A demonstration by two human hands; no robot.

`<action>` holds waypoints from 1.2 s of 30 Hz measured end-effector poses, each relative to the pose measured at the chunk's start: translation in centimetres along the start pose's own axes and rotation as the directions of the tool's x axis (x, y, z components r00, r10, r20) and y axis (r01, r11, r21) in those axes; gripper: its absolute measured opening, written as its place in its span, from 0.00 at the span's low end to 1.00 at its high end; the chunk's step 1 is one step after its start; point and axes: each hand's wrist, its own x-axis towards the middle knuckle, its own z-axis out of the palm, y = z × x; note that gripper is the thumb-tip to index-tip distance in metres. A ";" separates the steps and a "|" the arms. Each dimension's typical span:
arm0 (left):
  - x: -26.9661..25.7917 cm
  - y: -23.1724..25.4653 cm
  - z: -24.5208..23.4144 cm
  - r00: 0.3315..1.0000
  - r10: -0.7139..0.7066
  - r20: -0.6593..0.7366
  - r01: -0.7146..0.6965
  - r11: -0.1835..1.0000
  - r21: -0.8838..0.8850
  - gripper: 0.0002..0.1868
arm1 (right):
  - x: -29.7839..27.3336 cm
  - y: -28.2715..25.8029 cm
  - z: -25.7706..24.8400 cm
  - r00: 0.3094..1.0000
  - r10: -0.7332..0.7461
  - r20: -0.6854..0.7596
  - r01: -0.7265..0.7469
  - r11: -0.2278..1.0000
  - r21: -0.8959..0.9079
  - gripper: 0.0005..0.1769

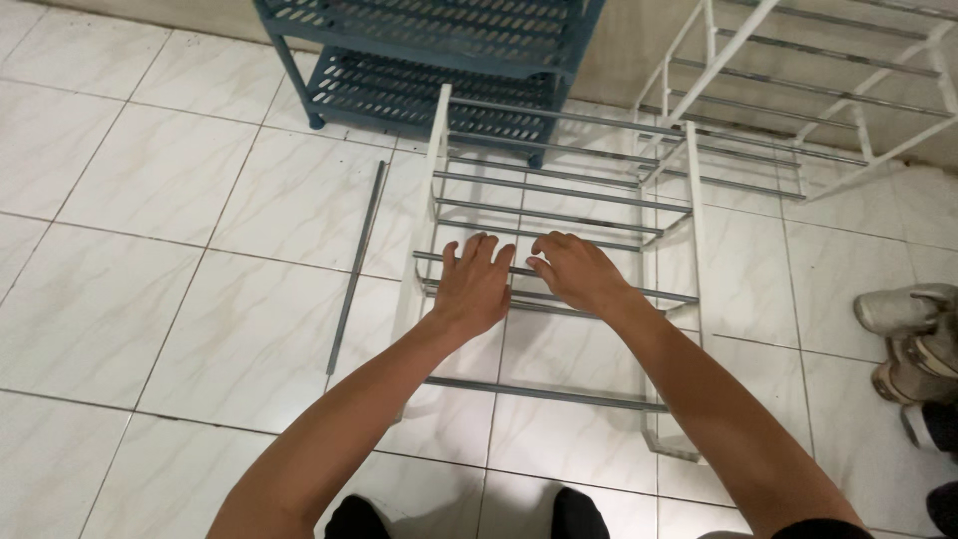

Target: The person assembles a white metal shoe rack by inserting multiple metal rods into the side frames. The person repeatedly picks up rods and slides them into place across the rack's width.

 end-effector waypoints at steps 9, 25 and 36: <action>6.8 7.7 1.1 0.956 0.199 0.215 -0.194 0.980 -0.044 0.24 | -6.6 6.8 -4.0 0.969 0.155 -0.193 -0.163 0.986 -0.025 0.10; 7.2 11.3 9.9 0.944 0.316 -0.097 -0.321 0.946 -0.047 0.12 | -16.6 14.4 -1.2 0.823 0.556 -0.118 -0.486 0.796 0.360 0.47; 8.1 10.1 11.3 0.922 0.383 -0.063 -0.382 0.924 0.016 0.08 | -15.1 15.1 0.2 0.750 0.661 0.030 -0.555 0.604 0.571 0.47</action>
